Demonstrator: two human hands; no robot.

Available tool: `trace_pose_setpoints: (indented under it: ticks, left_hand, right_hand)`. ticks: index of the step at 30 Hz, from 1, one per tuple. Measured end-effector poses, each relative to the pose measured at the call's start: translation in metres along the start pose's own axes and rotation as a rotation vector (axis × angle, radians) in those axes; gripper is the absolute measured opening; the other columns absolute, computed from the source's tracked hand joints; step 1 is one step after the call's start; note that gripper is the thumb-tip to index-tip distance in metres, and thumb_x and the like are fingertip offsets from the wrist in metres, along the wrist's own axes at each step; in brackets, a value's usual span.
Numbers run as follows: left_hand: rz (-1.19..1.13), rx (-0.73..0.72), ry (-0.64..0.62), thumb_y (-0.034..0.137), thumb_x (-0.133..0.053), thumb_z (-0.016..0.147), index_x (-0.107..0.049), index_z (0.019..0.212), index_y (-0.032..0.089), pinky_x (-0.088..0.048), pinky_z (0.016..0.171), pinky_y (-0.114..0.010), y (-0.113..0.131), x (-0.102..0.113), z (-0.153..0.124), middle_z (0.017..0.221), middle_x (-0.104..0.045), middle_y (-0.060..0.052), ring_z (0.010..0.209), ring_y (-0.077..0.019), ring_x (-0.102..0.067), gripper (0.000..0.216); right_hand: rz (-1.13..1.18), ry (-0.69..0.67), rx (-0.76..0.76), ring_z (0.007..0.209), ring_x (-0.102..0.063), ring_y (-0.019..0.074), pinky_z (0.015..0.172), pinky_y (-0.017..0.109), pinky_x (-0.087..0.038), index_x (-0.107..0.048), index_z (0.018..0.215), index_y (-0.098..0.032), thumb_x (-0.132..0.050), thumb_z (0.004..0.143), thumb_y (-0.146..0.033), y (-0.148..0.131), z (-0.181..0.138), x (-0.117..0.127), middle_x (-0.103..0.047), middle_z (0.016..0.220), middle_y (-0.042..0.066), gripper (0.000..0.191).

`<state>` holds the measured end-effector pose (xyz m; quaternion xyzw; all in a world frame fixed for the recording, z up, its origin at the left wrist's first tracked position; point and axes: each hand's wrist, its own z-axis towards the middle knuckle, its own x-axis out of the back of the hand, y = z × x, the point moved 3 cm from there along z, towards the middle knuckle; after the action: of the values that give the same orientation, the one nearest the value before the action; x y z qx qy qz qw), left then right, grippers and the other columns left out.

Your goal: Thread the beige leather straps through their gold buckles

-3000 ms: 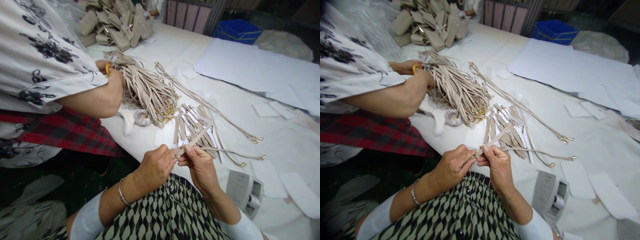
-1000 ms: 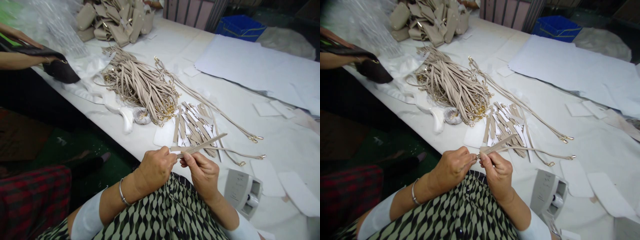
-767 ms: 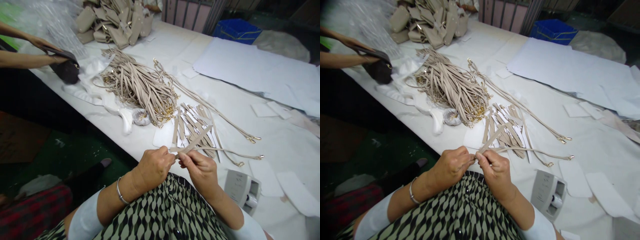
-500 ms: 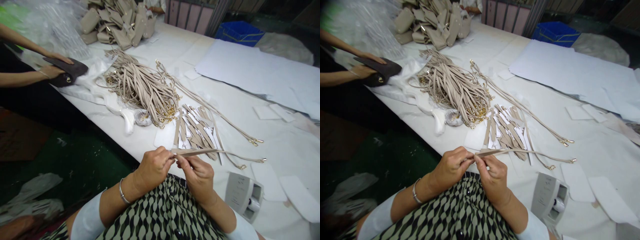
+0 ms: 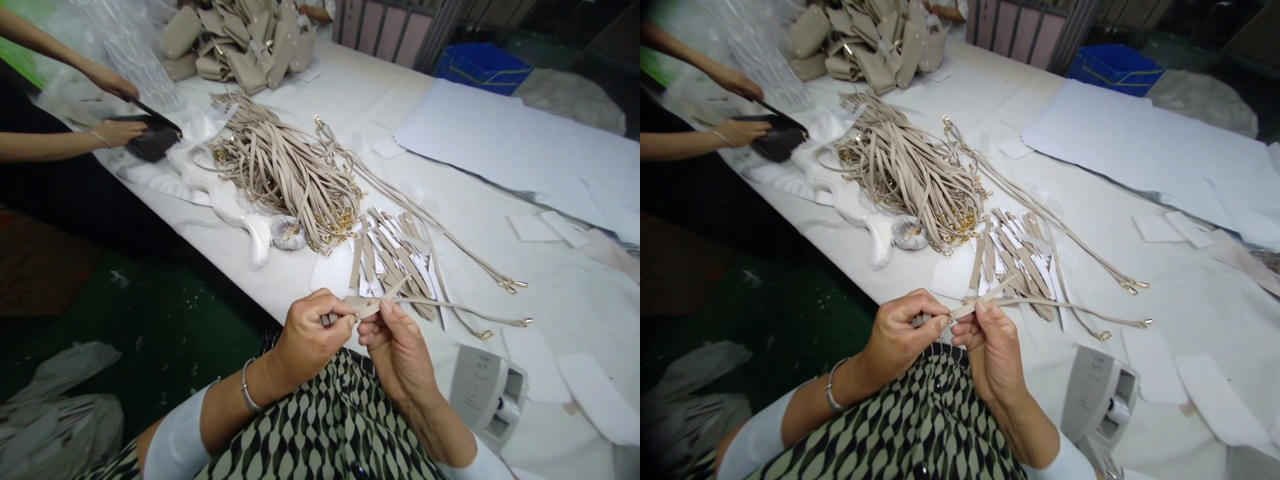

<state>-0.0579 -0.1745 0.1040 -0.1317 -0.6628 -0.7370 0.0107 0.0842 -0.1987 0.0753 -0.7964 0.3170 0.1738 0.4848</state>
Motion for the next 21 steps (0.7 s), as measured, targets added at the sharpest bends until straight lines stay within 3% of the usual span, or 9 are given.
trace_pose_setpoints:
  ticks: [4,15,21]
  left_hand:
    - [-0.052,0.089,0.017,0.013,-0.062,0.075,-0.067,0.069,0.011,-0.041,0.055,-0.022,-0.0018,0.0025,0.0003,0.064,-0.060,-0.003,0.058,-0.0112,-0.053,0.008]
    - [-0.006,0.086,0.035,0.012,-0.063,0.073,-0.063,0.062,0.012,-0.041,0.056,-0.021,-0.0014,0.0053,0.0022,0.061,-0.059,-0.001,0.058,-0.0106,-0.052,0.011]
    - [-0.093,0.234,0.011,0.019,-0.066,0.072,-0.063,0.065,0.012,-0.039,0.050,-0.020,-0.0068,0.0042,0.0042,0.058,-0.060,-0.001,0.053,-0.0094,-0.049,0.010]
  right_hand:
    - [0.047,-0.004,-0.010,0.054,-0.063,0.0090,0.048,0.016,-0.054,-0.068,0.076,-0.014,-0.072,0.080,-0.028,0.0011,0.0002,-0.0006,-0.068,0.065,0.001,0.016]
    - [-0.146,0.062,0.104,0.054,-0.065,0.0110,0.051,0.016,-0.057,-0.068,0.072,-0.013,-0.075,0.076,-0.030,0.0000,-0.0029,-0.0048,-0.070,0.065,0.004,0.020]
    - [-0.172,0.062,0.115,0.054,-0.066,0.0114,0.051,0.017,-0.057,-0.068,0.072,-0.013,-0.074,0.077,-0.031,-0.0030,-0.0021,-0.0037,-0.071,0.066,0.005,0.020]
